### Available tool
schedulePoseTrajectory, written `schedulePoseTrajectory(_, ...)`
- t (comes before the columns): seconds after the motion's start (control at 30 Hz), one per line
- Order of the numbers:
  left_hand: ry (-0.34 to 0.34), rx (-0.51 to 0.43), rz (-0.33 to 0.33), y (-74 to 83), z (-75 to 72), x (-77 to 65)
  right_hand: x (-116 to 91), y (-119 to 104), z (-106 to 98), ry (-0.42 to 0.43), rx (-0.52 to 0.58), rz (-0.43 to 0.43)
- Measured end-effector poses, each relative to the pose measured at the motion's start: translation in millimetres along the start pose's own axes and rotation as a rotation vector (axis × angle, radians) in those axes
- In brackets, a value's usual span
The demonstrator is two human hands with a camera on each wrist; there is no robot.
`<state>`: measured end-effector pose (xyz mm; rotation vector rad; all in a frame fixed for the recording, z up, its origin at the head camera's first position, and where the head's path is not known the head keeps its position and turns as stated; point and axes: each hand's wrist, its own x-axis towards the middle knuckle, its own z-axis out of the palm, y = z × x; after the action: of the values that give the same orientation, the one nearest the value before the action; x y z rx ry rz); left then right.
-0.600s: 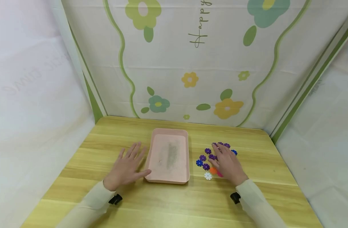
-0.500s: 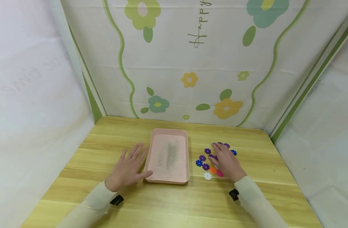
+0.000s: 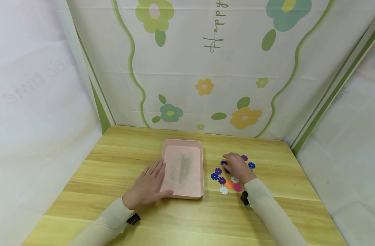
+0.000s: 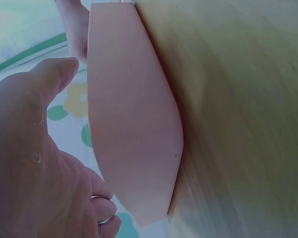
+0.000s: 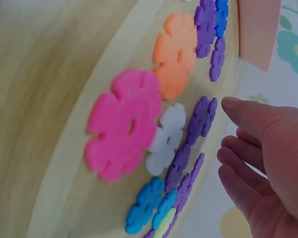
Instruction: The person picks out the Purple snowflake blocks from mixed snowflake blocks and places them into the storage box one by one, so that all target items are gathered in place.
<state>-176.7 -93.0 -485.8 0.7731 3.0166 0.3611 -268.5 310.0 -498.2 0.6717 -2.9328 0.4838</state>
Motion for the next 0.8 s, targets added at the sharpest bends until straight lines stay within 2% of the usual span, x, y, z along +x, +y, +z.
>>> schedulePoseTrajectory(0.43,-0.022,-0.016,-0.005,-1.5,6.8,-0.5,9.3,5.6,7.0,-0.067,0.007,0.039)
schedulePoseTrajectory(0.8,-0.031,-0.022,-0.009,-1.6,7.9,-1.8,28.5,14.3,-3.1,-0.176,0.085,0.076)
